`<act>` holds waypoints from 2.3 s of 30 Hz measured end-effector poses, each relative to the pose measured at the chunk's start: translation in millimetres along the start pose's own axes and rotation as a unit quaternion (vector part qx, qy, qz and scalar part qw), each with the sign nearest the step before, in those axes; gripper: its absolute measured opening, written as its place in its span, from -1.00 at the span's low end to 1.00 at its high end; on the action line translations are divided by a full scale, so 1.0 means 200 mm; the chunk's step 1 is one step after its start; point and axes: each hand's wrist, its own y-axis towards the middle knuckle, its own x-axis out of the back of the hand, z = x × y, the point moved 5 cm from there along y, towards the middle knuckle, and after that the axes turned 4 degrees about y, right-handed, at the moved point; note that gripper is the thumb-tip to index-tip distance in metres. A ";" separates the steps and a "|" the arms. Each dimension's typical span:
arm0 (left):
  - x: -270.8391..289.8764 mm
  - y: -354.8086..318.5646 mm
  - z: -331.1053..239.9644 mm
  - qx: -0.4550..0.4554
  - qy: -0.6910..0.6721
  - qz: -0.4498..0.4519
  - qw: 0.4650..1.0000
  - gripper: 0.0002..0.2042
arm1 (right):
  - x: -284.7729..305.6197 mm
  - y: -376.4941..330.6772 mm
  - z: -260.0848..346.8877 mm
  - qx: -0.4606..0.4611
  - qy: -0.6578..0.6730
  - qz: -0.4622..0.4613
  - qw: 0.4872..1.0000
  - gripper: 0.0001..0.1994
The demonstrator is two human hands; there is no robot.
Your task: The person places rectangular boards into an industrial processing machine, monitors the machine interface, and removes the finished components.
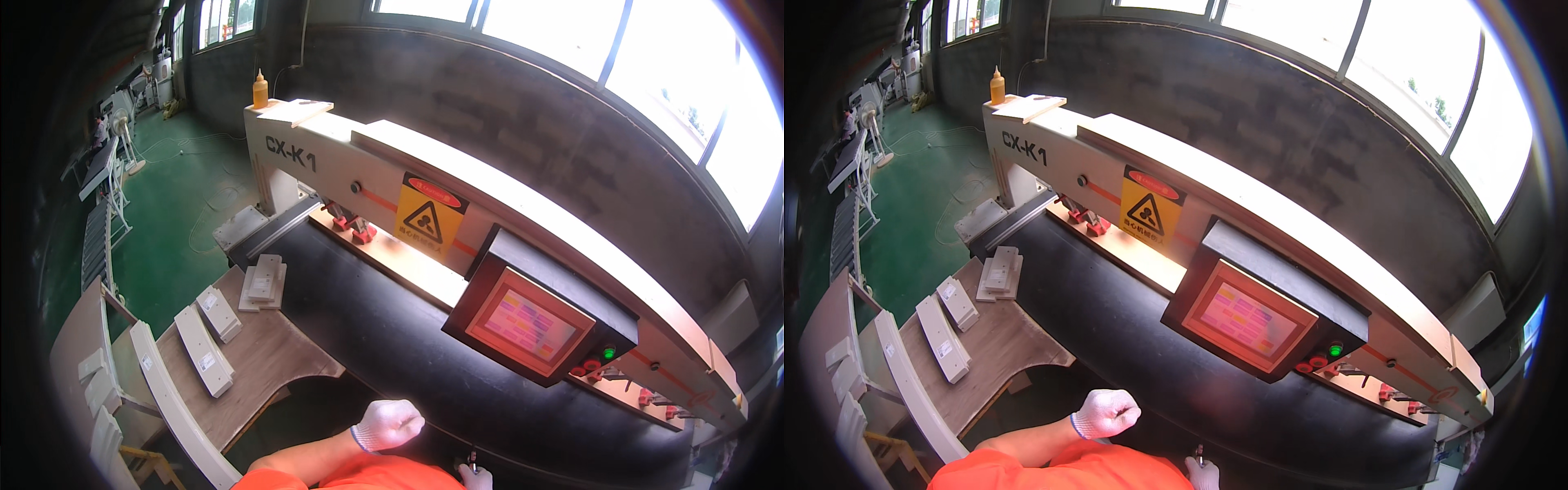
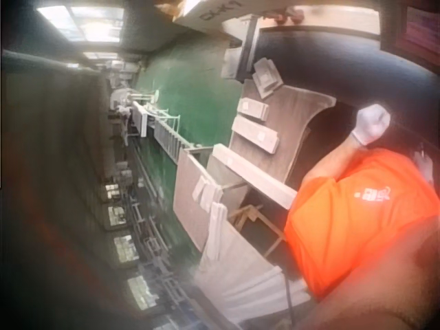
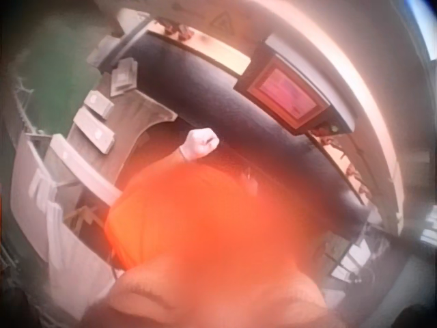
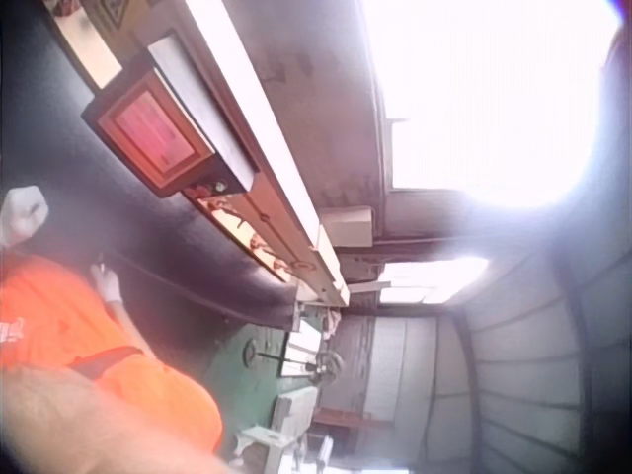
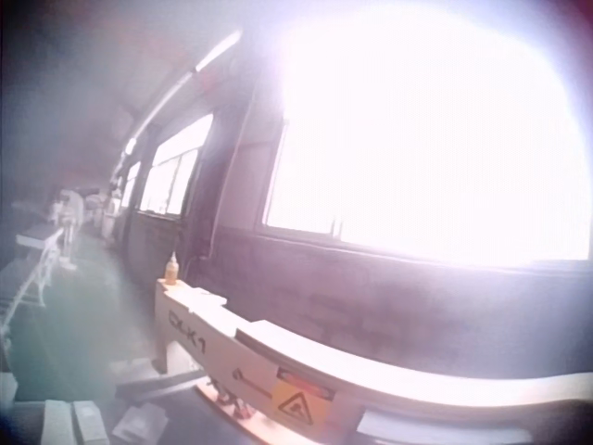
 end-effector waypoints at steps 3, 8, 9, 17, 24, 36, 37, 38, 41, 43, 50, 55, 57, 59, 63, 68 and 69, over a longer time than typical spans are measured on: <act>-0.04 0.00 0.33 0.045 0.064 0.039 0.996 -0.84 | -0.02 0.01 0.10 -0.004 -0.012 -0.006 1.000 -0.52; -0.06 0.28 0.71 0.103 0.139 0.244 0.954 -0.74 | -0.08 -0.02 0.19 0.009 -0.041 -0.039 0.998 -0.48; -0.08 0.35 0.81 0.085 0.150 0.261 0.950 -0.73 | -0.08 -0.06 0.22 -0.013 -0.012 -0.049 0.999 -0.51; -0.46 1.28 1.49 -0.055 0.308 0.323 0.893 -0.48 | -0.24 -0.43 0.69 -0.090 -0.020 -0.065 0.994 -0.57; -0.94 1.59 2.17 0.107 0.304 0.585 0.744 -0.25 | -0.33 -0.63 0.85 -0.175 0.060 -0.138 0.973 -0.58; -0.99 1.56 2.18 0.119 0.279 0.541 0.784 -0.18 | -0.28 -0.65 0.90 -0.257 0.033 -0.079 0.963 -0.53; -0.98 1.54 2.18 0.119 0.274 0.535 0.790 -0.18 | -0.28 -0.64 0.89 -0.251 0.026 -0.084 0.964 -0.52; -0.97 1.54 2.18 0.116 0.270 0.527 0.798 -0.17 | -0.27 -0.61 0.87 -0.242 0.016 -0.093 0.966 -0.52; -0.99 1.50 2.09 0.094 0.250 0.505 0.821 -0.16 | -0.24 -0.54 0.83 -0.208 -0.023 -0.120 0.971 -0.50; -0.98 1.51 2.02 0.080 0.238 0.486 0.837 -0.15 | -0.23 -0.45 0.84 -0.175 -0.003 -0.105 0.979 -0.46; -0.83 1.50 1.68 0.043 0.273 0.431 0.859 -0.09 | -0.24 -0.20 0.89 -0.260 0.117 -0.048 0.957 -0.61; -0.58 1.39 1.73 -0.052 0.272 0.441 0.854 0.22 | -0.18 -0.16 0.93 -0.269 0.212 -0.073 0.937 -0.71; -0.36 1.42 1.79 -0.083 0.325 0.437 0.834 0.25 | -0.09 -0.18 1.00 -0.304 0.247 -0.078 0.917 -0.69; -0.13 1.45 1.90 -0.079 0.395 0.449 0.797 0.28 | -0.05 -0.14 0.93 -0.343 0.324 -0.091 0.877 -0.67; -0.07 1.49 1.95 -0.074 0.447 0.506 0.734 0.28 | -0.01 0.03 0.67 -0.283 0.560 -0.143 0.766 -0.81; -0.12 1.53 1.91 -0.103 0.404 0.548 0.725 0.24 | 0.11 0.33 0.61 -0.147 0.761 -0.189 0.603 -0.64; -0.13 1.53 1.83 -0.106 0.394 0.549 0.729 0.17 | 0.14 0.38 0.60 -0.113 0.782 -0.177 0.586 -0.61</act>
